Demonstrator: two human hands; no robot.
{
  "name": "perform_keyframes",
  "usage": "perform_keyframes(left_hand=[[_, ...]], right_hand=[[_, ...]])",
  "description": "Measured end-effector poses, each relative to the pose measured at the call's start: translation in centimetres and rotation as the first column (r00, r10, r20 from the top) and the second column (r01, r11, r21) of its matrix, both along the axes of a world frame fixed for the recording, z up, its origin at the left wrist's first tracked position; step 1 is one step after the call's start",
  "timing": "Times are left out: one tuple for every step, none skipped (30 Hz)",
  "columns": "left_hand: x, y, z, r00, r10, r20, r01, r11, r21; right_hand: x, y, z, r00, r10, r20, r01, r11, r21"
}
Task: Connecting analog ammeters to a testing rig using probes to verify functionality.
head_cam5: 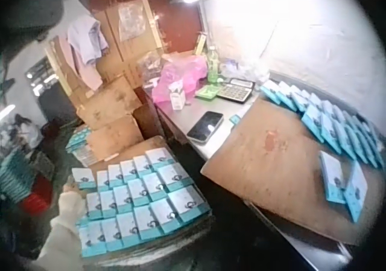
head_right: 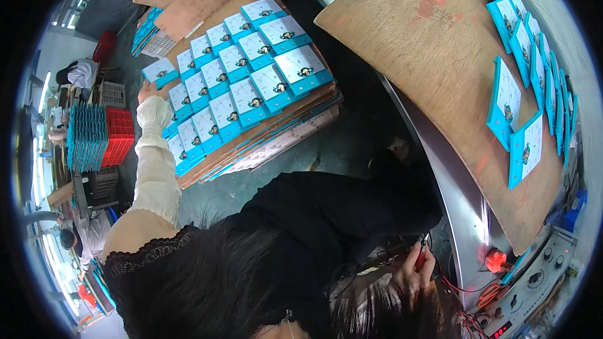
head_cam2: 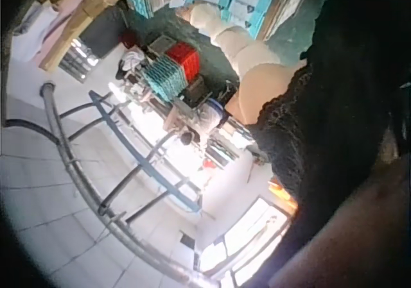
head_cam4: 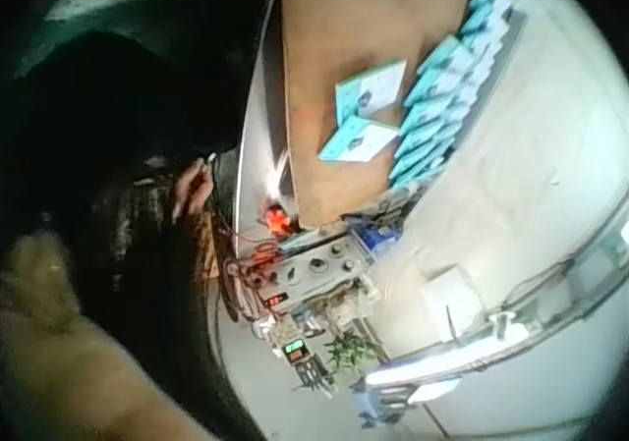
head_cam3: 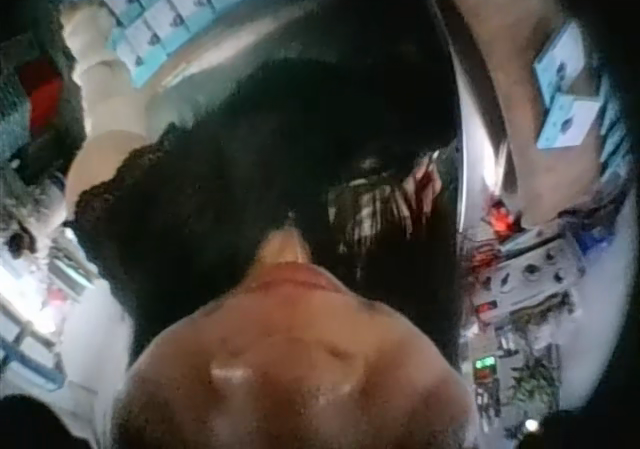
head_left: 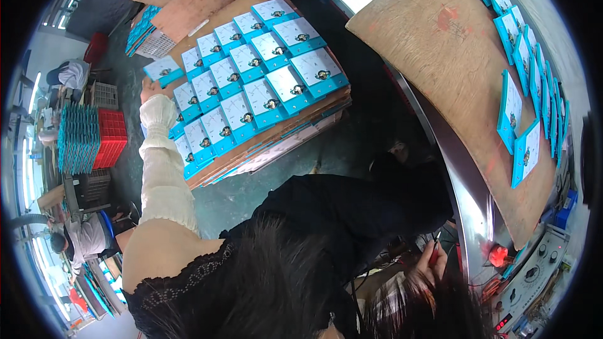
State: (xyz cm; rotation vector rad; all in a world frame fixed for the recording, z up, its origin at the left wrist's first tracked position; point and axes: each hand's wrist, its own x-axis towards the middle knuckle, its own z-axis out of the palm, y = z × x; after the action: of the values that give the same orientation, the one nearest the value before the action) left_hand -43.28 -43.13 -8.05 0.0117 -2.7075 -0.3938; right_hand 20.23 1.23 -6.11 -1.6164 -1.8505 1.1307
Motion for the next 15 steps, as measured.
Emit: perform_keyframes(left_hand=[[0.9, 1.8, 0.7, 0.995, 0.05, 0.083, -0.055, 0.997, 0.056], [2.5, 1.1, 1.8, 0.976, 0.144, 0.164, -0.162, 0.981, 0.103], [3.7, 1.8, 2.4, 0.945, 0.208, 0.253, -0.248, 0.958, 0.142], [6.8, 7.0, 4.6, 0.94, 0.164, 0.299, -0.197, 0.977, 0.084], [9.2, 10.2, 6.5, 0.938, 0.125, 0.325, -0.141, 0.99, 0.026], [8.3, 7.6, 5.7, 0.936, 0.046, 0.348, 0.111, 0.902, -0.418], [6.3, 5.4, 4.3, 0.916, -0.033, 0.399, 0.345, 0.57, -0.746], [6.5, 6.3, 4.4, 0.919, -0.003, 0.395, 0.332, 0.548, -0.768], [6.6, 8.4, 4.7, 0.921, -0.003, 0.389, 0.334, 0.519, -0.787], [5.6, 10.3, 5.0, 0.975, -0.036, 0.221, 0.191, 0.648, -0.737], [4.5, 10.7, 5.2, 0.998, -0.01, 0.055, 0.043, 0.774, -0.632], [3.3, 11.7, 4.5, 0.987, -0.14, -0.079, 0.068, 0.807, -0.586], [2.5, 13.9, 4.2, 0.942, -0.254, -0.219, 0.1, 0.836, -0.539], [2.1, 17.0, 4.4, 0.785, -0.512, -0.349, 0.367, 0.838, -0.403], [3.9, 22.1, 5.4, 0.761, -0.584, -0.282, 0.614, 0.789, 0.02]], right_hand=[[-1.2, -0.6, 1.1, 0.998, -0.039, 0.055, 0.035, 0.997, 0.074], [-3.1, -1.0, 1.8, 0.994, -0.04, 0.103, 0.025, 0.988, 0.149], [-3.9, -1.3, 2.1, 0.994, -0.039, 0.105, 0.023, 0.988, 0.154], [-4.1, -1.7, 2.3, 0.994, -0.066, 0.086, 0.055, 0.99, 0.127], [-3.6, -1.9, 2.3, 0.995, -0.092, 0.046, 0.087, 0.992, 0.093], [-2.9, -2.1, 1.5, 0.996, -0.089, -0.009, 0.089, 0.989, 0.117], [-1.9, -2.3, 0.3, 0.988, -0.118, -0.095, 0.132, 0.977, 0.166], [-1.9, -2.5, 0.2, 0.987, -0.13, -0.09, 0.142, 0.978, 0.154], [-2.1, -3.0, 0.2, 0.981, -0.171, -0.086, 0.183, 0.972, 0.147], [-2.5, -3.3, 0.8, 0.978, -0.198, -0.067, 0.207, 0.966, 0.155], [-3.3, -3.1, 0.7, 0.976, -0.218, 0.004, 0.217, 0.972, 0.086], [-3.7, -3.1, 0.9, 0.98, -0.198, -0.03, 0.2, 0.975, 0.098], [-3.8, -3.0, 1.2, 0.982, -0.176, -0.065, 0.182, 0.978, 0.105], [-4.2, -2.9, 1.6, 0.988, -0.143, -0.056, 0.152, 0.966, 0.21], [-4.7, -2.8, 2.0, 0.994, -0.104, -0.035, 0.11, 0.944, 0.311]])
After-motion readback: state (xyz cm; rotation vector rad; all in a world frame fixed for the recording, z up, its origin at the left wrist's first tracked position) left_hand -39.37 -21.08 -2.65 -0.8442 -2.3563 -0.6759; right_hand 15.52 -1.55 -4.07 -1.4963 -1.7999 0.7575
